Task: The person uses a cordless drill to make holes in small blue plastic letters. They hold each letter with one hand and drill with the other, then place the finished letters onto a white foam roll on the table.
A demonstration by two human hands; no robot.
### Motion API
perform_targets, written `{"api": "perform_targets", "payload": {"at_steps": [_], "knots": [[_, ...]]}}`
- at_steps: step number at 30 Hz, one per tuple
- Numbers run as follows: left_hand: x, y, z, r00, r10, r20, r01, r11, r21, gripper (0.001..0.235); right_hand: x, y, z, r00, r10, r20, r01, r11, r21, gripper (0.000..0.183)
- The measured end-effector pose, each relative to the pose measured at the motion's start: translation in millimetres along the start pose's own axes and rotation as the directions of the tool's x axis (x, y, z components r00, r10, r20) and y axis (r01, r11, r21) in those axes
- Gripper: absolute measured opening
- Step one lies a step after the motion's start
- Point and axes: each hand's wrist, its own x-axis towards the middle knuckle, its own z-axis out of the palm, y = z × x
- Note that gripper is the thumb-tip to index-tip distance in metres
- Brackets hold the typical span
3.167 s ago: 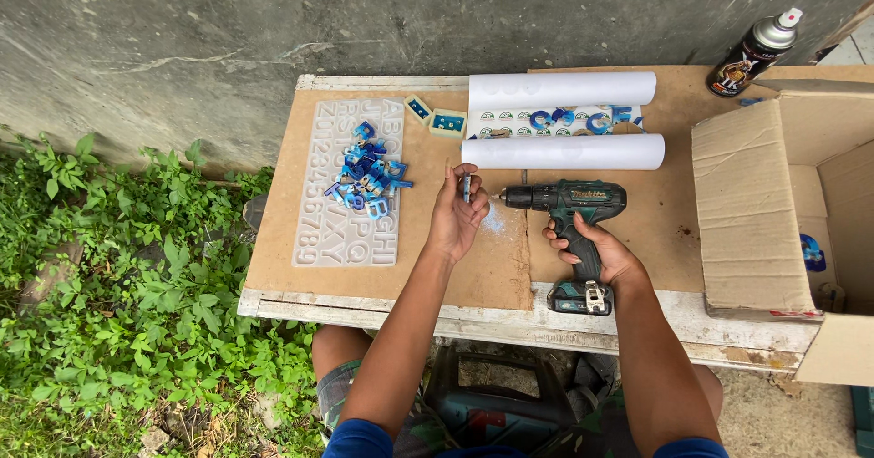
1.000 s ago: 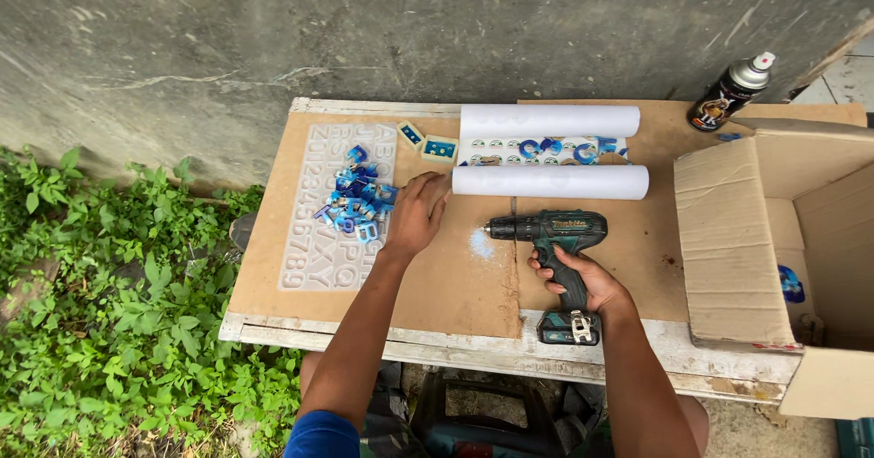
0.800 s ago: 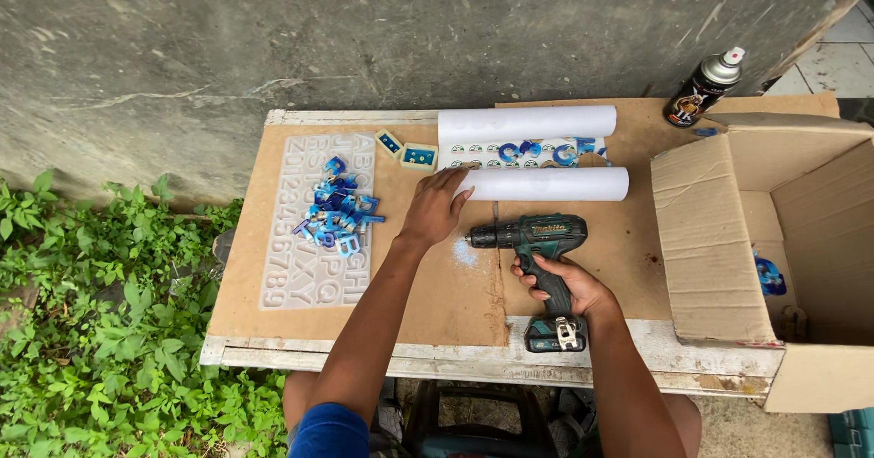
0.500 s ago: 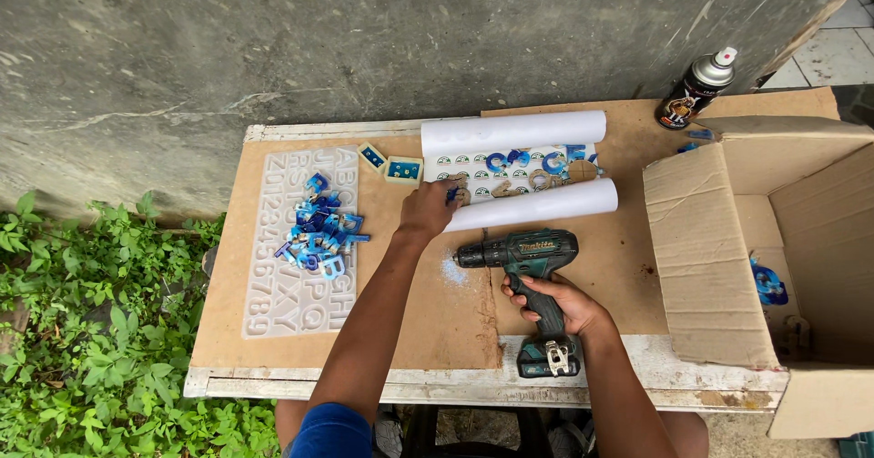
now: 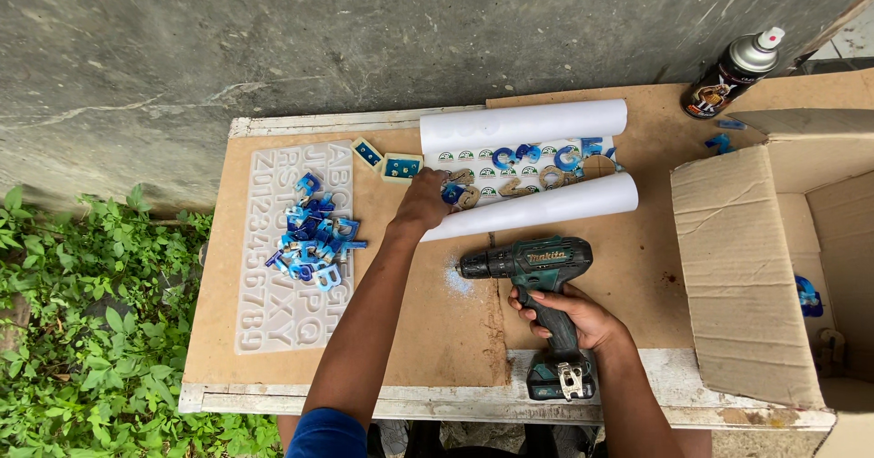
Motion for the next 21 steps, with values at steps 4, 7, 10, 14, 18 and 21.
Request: {"api": "perform_targets", "payload": {"at_steps": [4,7,10,14,18,21], "knots": [[-14.8,10.1,-17.2,0.999,0.043,0.007,-0.043,0.998,-0.035,0.068,0.0,0.4,1.0,1.0,-0.006,-0.003,0.006,1.0,-0.003,0.042],[-28.4,19.9,-26.8,0.998,0.062,-0.005,-0.063,0.998,-0.03,0.054,0.0,1.4,-2.9,1.0,0.0,-0.005,0.0,1.0,-0.003,0.043],[-30.7,13.7,-22.0,0.991,0.12,-0.055,-0.123,0.991,-0.046,0.042,1.5,2.3,-2.0,1.0,0.007,0.002,-0.007,1.0,-0.01,0.044],[-42.9,18.3,-26.3,0.98,0.166,-0.111,-0.176,0.98,-0.096,0.03,-1.7,0.4,3.5,1.0,-0.006,-0.025,0.006,1.0,-0.027,0.045],[-47.6,17.1,-26.1,0.934,0.191,-0.301,-0.288,0.901,-0.323,0.026,-2.1,0.0,4.8,1.0,0.001,0.011,-0.001,1.0,-0.014,0.042],[-53.0,15.3,-22.1,0.901,0.179,-0.394,-0.401,0.69,-0.603,0.022,-6.4,-1.5,12.8,1.0,-0.026,0.009,0.026,0.999,-0.023,0.042]]}}
